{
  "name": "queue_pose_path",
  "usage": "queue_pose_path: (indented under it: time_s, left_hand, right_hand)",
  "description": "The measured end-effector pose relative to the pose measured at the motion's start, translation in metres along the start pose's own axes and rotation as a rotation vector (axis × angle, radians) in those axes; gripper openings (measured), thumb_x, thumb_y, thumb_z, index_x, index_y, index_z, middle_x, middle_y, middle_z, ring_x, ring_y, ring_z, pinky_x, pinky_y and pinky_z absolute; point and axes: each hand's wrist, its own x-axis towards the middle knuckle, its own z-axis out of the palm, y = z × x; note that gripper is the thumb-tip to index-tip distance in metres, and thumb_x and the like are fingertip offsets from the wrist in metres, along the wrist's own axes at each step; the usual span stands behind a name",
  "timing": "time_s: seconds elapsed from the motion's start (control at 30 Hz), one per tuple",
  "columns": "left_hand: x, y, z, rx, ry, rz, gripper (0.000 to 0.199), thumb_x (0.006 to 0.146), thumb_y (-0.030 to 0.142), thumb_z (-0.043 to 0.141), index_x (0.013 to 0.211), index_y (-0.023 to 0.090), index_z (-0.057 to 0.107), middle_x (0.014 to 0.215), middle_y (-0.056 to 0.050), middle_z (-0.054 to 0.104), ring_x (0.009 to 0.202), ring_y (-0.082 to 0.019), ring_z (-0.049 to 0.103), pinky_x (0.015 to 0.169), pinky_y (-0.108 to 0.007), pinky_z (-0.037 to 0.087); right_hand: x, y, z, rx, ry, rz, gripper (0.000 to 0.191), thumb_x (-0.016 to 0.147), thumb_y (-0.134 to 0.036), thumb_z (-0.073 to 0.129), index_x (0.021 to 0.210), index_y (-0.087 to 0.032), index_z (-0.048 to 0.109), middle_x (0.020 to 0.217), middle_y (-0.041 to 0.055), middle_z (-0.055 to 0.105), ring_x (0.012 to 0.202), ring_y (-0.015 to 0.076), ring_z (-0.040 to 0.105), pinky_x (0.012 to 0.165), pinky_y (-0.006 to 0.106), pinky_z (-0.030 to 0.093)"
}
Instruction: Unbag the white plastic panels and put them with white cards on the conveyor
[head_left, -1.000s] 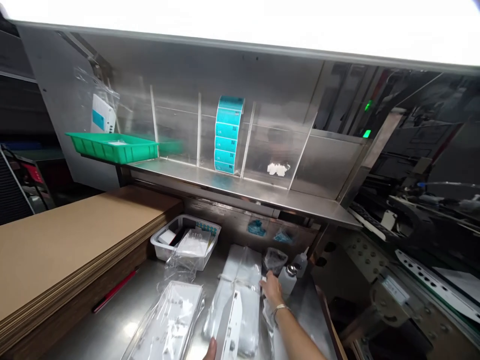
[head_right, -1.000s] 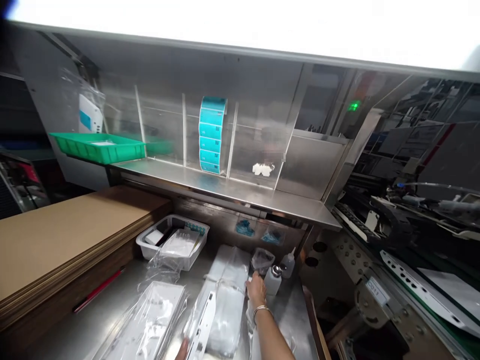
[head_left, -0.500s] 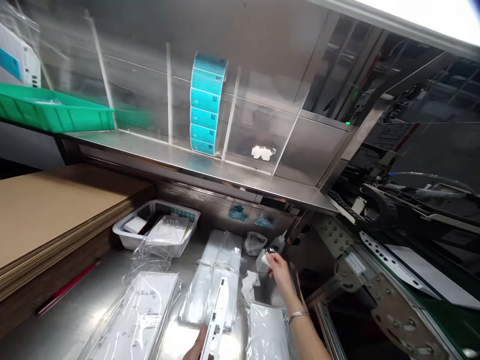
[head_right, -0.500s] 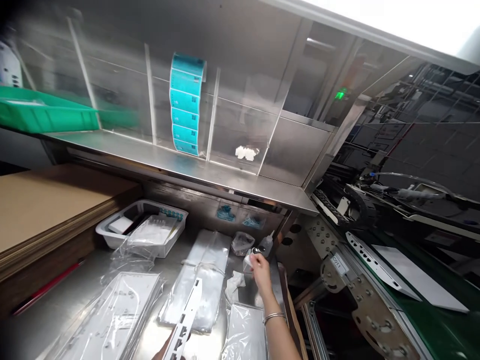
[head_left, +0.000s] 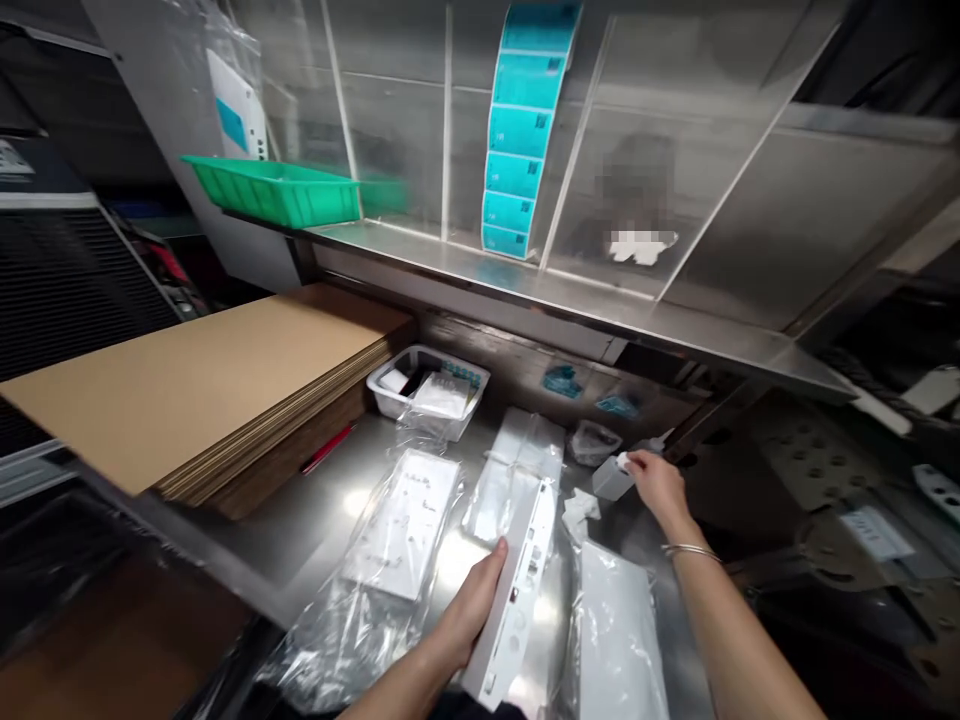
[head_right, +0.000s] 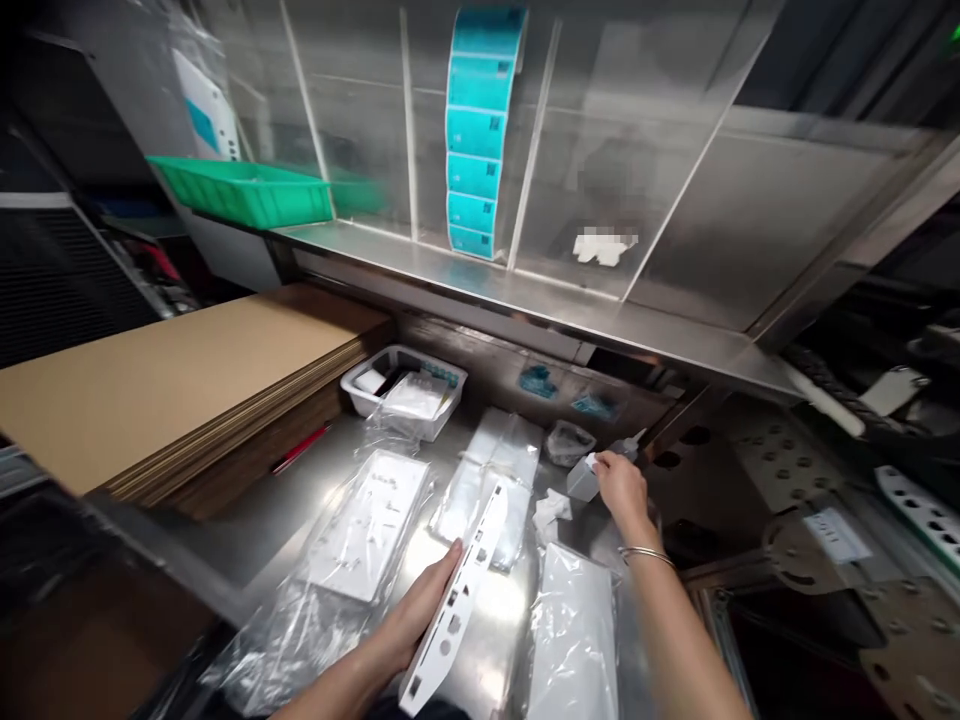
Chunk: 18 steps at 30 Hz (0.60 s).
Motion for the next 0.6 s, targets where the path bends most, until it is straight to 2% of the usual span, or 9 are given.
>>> queue_pose_path:
  time_s: [0.03,0.1,0.17,0.2,0.3,0.37,0.5,0.57,0.6]
  left_hand:
    - [0.002,-0.003,-0.003,0.007,0.018,0.006,0.058,0.077,0.065,0.045,0.092,0.013,0.065,0.074,-0.005,0.063,0.069,-0.018,0.055,0.068,-0.027,0.041]
    - [0.005,-0.007,-0.009,0.023,0.058,0.006,0.059,0.076,0.066,0.044,0.086,0.012,0.064,0.068,-0.003,0.059,0.061,-0.015,0.050,0.061,-0.025,0.039]
    - [0.006,-0.006,-0.010,0.024,0.069,0.009,0.060,0.076,0.067,0.043,0.084,0.011,0.063,0.065,-0.002,0.056,0.057,-0.014,0.047,0.059,-0.025,0.038]
    - [0.006,-0.005,-0.009,0.026,0.067,0.025,0.060,0.076,0.067,0.043,0.084,0.011,0.063,0.065,-0.003,0.056,0.058,-0.014,0.048,0.060,-0.026,0.039]
    - [0.003,0.000,-0.005,0.053,0.053,0.074,0.059,0.078,0.066,0.041,0.080,0.011,0.061,0.069,-0.005,0.058,0.063,-0.016,0.050,0.064,-0.027,0.039]
    - [-0.002,0.001,-0.002,0.072,0.049,0.079,0.058,0.078,0.066,0.040,0.078,0.011,0.061,0.069,-0.005,0.057,0.064,-0.016,0.049,0.064,-0.027,0.038]
    - [-0.009,-0.001,-0.003,0.168,0.023,0.089,0.052,0.078,0.064,0.043,0.076,0.014,0.059,0.061,0.000,0.049,0.057,-0.013,0.041,0.059,-0.026,0.035]
    - [-0.011,0.000,-0.005,0.208,0.013,0.104,0.052,0.080,0.063,0.042,0.077,0.014,0.060,0.062,0.000,0.050,0.058,-0.014,0.042,0.059,-0.026,0.036]
    - [-0.012,0.001,-0.006,0.209,0.013,0.112,0.052,0.080,0.062,0.041,0.080,0.014,0.061,0.064,-0.001,0.053,0.060,-0.014,0.044,0.061,-0.026,0.037]
  right_hand:
    - [-0.014,-0.012,-0.005,0.067,-0.019,-0.081,0.020,0.078,-0.024,0.056,0.094,-0.019,0.067,0.096,0.0089,0.065,0.088,0.0232,0.059,0.076,0.033,0.044]
    - [-0.059,-0.043,-0.017,0.329,-0.085,-0.378,0.020,0.082,-0.028,0.056,0.098,-0.021,0.065,0.101,0.0067,0.064,0.090,0.0198,0.059,0.076,0.029,0.046]
    - [-0.117,-0.080,-0.030,0.477,-0.329,-0.632,0.021,0.086,-0.025,0.052,0.103,-0.023,0.063,0.102,0.0062,0.062,0.091,0.0175,0.058,0.074,0.028,0.049]
    - [-0.145,-0.097,-0.035,0.510,-0.392,-0.735,0.023,0.087,-0.020,0.050,0.106,-0.024,0.062,0.101,0.0065,0.062,0.089,0.0163,0.058,0.071,0.026,0.049]
    - [-0.199,-0.130,-0.039,0.447,-0.387,-0.997,0.030,0.085,-0.008,0.048,0.111,-0.019,0.058,0.093,0.0086,0.061,0.082,0.0160,0.056,0.066,0.026,0.049]
    - [-0.201,-0.133,-0.034,0.360,-0.298,-1.057,0.030,0.083,-0.006,0.048,0.110,-0.015,0.058,0.089,0.0100,0.061,0.079,0.0171,0.055,0.063,0.027,0.049]
    - [-0.168,-0.119,-0.026,0.303,-0.066,-0.899,0.023,0.086,-0.010,0.048,0.104,-0.016,0.061,0.086,0.0092,0.060,0.080,0.0177,0.055,0.064,0.029,0.051]
    - [-0.167,-0.117,-0.025,0.315,-0.049,-0.847,0.023,0.086,-0.010,0.049,0.103,-0.019,0.062,0.086,0.0076,0.059,0.079,0.0168,0.056,0.063,0.029,0.051]
    - [-0.174,-0.119,-0.025,0.325,-0.064,-0.876,0.025,0.085,-0.009,0.049,0.105,-0.019,0.061,0.085,0.0072,0.059,0.077,0.0165,0.056,0.061,0.028,0.050]
